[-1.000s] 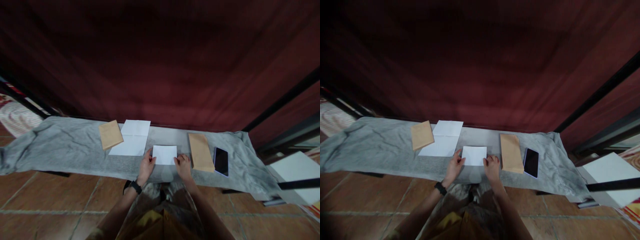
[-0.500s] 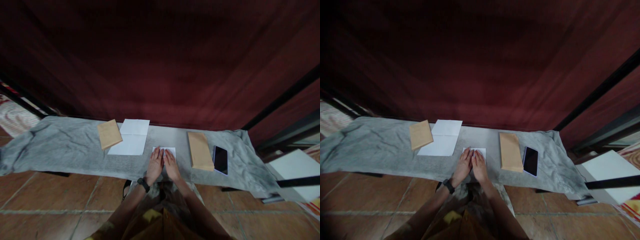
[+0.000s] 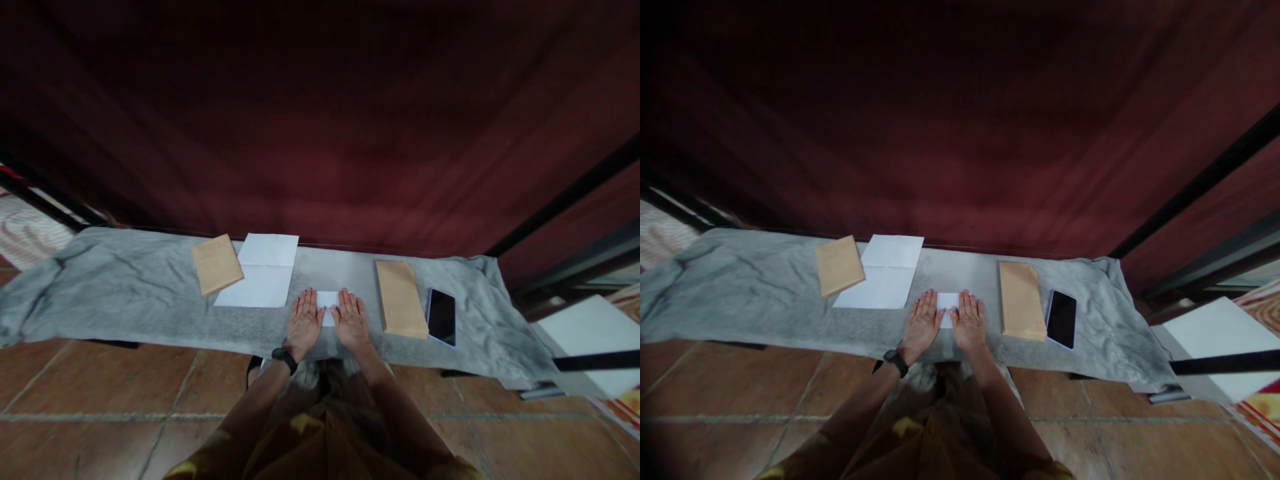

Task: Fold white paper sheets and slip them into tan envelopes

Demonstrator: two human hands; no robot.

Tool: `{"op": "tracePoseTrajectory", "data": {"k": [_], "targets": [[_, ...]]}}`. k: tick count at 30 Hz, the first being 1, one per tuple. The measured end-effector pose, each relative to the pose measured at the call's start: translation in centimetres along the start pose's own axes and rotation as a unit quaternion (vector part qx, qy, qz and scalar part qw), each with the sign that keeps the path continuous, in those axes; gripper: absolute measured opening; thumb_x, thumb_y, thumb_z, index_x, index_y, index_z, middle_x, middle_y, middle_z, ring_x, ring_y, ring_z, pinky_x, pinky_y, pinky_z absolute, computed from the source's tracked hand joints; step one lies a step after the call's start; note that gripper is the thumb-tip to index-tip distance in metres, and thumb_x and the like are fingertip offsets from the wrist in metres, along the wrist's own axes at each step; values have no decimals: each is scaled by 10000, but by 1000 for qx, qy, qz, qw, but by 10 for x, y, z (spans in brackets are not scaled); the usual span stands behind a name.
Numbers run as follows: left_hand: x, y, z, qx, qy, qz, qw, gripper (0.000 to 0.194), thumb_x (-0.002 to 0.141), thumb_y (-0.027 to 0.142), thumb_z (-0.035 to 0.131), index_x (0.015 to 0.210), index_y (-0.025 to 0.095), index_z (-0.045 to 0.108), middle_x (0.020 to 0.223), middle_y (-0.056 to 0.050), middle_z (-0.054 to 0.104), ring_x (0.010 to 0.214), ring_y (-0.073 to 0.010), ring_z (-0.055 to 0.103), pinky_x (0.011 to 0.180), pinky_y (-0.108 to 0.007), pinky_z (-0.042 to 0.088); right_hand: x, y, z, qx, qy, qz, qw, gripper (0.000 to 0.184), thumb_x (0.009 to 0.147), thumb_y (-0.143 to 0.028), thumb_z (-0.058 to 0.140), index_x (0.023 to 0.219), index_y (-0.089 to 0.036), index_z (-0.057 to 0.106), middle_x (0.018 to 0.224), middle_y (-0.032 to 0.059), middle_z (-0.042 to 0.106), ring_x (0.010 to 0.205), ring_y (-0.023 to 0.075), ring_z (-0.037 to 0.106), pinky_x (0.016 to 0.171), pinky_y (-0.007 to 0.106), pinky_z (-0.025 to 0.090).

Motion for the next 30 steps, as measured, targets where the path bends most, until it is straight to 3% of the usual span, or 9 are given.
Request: {"op": "tracePoseTrajectory", "data": {"k": [14, 18, 23, 30], "targets": [[-11, -16, -9, 16, 5, -39, 999, 665, 1054, 451, 261, 1558, 29, 362, 1624, -177, 363, 1536, -282, 297, 1256, -462, 242, -9, 26, -15, -39, 12, 53, 998, 547, 1059, -315, 317, 1543, -82, 421, 1599, 160, 420, 1459, 303, 415, 1216, 505, 256], [-10, -11, -12, 35, 11, -38, 999, 646, 1045, 412, 284, 1569, 39, 341, 1626, -178, 353, 1546, -281, 268, 1268, -487, 192, -8, 6, -23, -1, 24, 44, 999, 543, 1065, -314, 301, 1555, -101, 404, 1630, 149, 371, 1504, 270, 352, 1236, 489, 242], [-8, -3, -13, 34, -3, -1, 999, 613, 1024, 330, 317, 1564, 43, 355, 1637, -165, 336, 1558, -274, 229, 1284, -491, 140, -9, -33, -10, 52, -59, -38, 996, 541, 1079, -353, 278, 1541, -119, 436, 1627, 109, 381, 1511, 225, 353, 1242, 419, 259], [-5, 3, -13, 27, -20, 23, 999, 610, 1022, 295, 303, 1565, 22, 337, 1643, -177, 311, 1568, -265, 192, 1288, -492, 139, -13, -22, -8, 26, -51, -15, 998, 575, 1070, -373, 298, 1566, -94, 377, 1622, 146, 359, 1517, 258, 339, 1248, 481, 212]]}}
Point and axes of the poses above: each hand's wrist, its own x-axis towards the middle knuckle, its own z-axis out of the palm, y = z × x, the point moved 8 cm from there along x, towards the middle knuckle
